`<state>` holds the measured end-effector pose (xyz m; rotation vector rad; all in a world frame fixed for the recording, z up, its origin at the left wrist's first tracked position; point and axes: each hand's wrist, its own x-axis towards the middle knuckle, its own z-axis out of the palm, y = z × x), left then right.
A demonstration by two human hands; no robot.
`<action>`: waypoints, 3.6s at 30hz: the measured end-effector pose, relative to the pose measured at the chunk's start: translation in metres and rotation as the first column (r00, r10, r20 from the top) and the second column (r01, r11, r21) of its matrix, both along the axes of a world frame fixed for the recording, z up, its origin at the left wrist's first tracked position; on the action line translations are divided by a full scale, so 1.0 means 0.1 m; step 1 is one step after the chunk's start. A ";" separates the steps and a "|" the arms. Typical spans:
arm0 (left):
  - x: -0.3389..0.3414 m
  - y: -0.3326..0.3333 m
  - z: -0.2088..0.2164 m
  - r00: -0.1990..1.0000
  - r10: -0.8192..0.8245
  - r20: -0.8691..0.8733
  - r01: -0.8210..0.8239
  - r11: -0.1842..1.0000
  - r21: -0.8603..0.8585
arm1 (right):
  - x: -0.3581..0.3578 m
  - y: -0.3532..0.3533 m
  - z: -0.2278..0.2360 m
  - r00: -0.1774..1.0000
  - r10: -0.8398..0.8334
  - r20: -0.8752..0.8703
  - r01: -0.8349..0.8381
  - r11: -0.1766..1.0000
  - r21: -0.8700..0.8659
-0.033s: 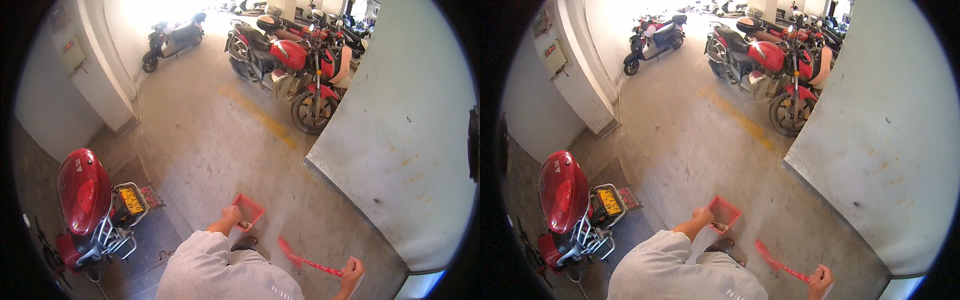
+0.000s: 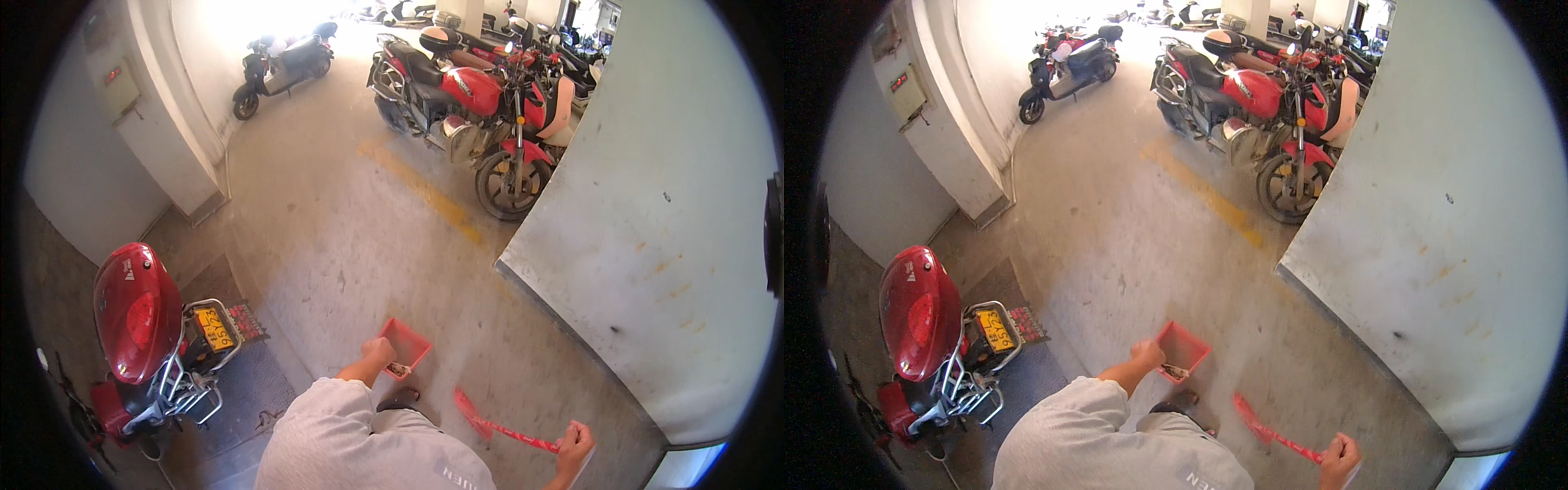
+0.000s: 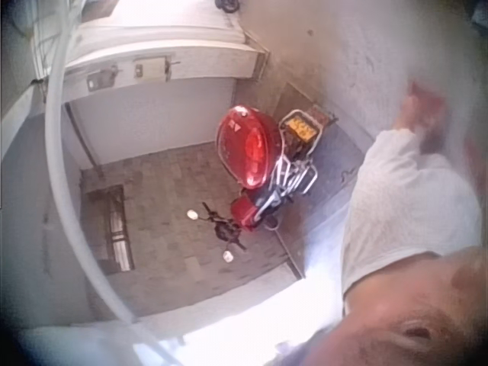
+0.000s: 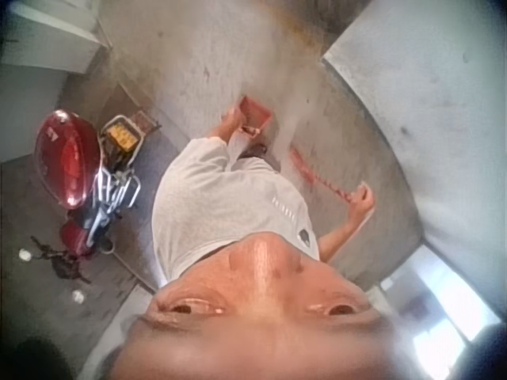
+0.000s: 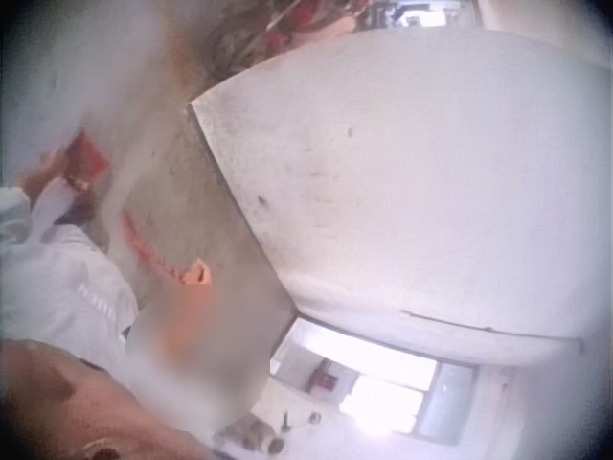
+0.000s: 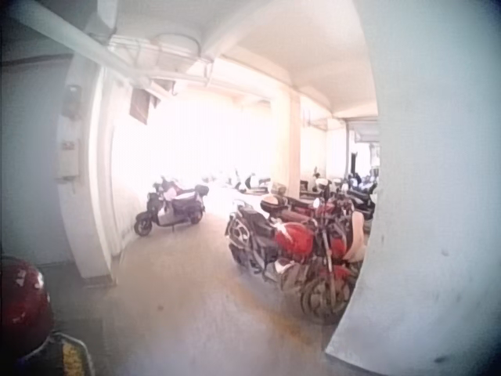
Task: The person sweeps debris from a concrete floor into a dustpan and moves through hallway areas while continuing to sweep.
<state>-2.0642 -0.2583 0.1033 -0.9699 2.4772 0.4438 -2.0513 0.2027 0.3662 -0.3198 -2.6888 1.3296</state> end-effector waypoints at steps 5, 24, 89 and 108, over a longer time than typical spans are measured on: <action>0.03 0.00 0.08 1.000 0.007 0.019 -0.007 1.000 0.025 | -0.02 -0.02 0.00 1.000 -0.009 0.019 0.009 1.000 0.001; -0.01 -0.01 -0.06 0.999 0.040 0.011 -0.040 0.999 0.024 | -0.01 0.01 -0.01 1.000 0.031 0.002 -0.031 0.999 0.034; -0.70 0.52 -0.10 0.250 -0.959 0.136 0.745 0.280 0.605 | 1.81 0.50 -1.87 0.799 -0.179 0.574 0.538 -0.216 -0.815; -1.67 2.37 0.00 -0.119 -0.978 0.172 0.863 -0.016 0.505 | 2.24 2.36 -1.44 0.483 -0.740 0.469 0.420 -0.275 -0.865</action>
